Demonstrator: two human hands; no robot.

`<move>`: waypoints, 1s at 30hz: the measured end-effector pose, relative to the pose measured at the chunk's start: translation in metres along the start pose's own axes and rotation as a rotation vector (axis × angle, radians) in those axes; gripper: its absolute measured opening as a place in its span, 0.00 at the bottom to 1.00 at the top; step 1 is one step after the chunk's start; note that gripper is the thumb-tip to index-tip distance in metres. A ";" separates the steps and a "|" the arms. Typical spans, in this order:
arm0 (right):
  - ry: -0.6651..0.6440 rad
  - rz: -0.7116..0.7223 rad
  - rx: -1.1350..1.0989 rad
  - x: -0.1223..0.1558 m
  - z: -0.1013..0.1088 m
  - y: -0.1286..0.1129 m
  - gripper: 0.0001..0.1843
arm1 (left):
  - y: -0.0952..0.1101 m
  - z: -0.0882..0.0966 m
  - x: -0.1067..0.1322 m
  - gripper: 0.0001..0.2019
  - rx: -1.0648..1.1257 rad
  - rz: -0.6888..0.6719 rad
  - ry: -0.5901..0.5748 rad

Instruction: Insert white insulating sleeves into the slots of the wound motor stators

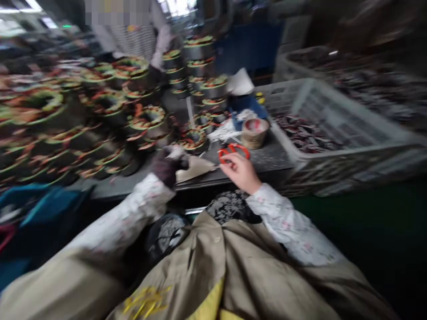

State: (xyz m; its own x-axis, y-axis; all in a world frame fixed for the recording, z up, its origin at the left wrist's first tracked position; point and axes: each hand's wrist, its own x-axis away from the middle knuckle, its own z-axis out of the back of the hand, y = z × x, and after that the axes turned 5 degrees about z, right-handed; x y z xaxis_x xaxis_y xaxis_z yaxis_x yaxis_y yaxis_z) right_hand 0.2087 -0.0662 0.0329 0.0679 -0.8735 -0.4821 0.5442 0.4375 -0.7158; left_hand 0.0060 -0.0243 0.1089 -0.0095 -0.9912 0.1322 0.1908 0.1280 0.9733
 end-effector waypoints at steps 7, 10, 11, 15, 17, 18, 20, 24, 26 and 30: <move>-0.022 0.117 0.121 -0.016 -0.032 -0.013 0.15 | -0.026 0.011 -0.017 0.15 0.132 -0.160 -0.148; -0.107 0.127 0.313 -0.030 -0.041 -0.017 0.14 | -0.021 0.014 -0.015 0.16 0.082 -0.138 -0.164; -0.149 0.117 0.327 -0.035 -0.043 -0.015 0.13 | -0.020 0.015 -0.014 0.16 0.068 -0.131 -0.166; -0.287 0.065 0.152 -0.049 -0.043 -0.001 0.14 | -0.019 0.021 -0.013 0.14 0.007 -0.124 -0.164; -0.294 0.078 0.116 -0.051 -0.041 0.002 0.17 | -0.020 0.023 -0.013 0.14 -0.001 -0.125 -0.166; -0.289 0.099 0.137 -0.052 -0.041 0.003 0.17 | -0.021 0.023 -0.014 0.13 0.005 -0.122 -0.165; -0.285 0.151 0.218 -0.053 -0.041 0.002 0.15 | -0.022 0.024 -0.015 0.12 0.020 -0.115 -0.161; -0.164 0.100 0.345 -0.060 -0.043 -0.002 0.11 | -0.025 0.025 -0.017 0.13 -0.008 -0.100 -0.188; -0.055 -0.005 0.314 -0.063 -0.045 -0.003 0.08 | -0.026 0.025 -0.018 0.14 -0.012 -0.086 -0.223; -0.018 -0.175 0.024 -0.058 -0.052 -0.005 0.02 | -0.029 0.022 -0.021 0.15 0.019 -0.072 -0.257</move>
State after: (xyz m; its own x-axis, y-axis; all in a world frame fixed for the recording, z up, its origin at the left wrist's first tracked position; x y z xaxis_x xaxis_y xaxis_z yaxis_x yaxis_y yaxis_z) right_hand 0.1585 -0.0062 0.0380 -0.0142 -0.9396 -0.3419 0.5685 0.2737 -0.7758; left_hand -0.0205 -0.0069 0.0824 -0.2716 -0.9568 0.1036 0.1621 0.0606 0.9849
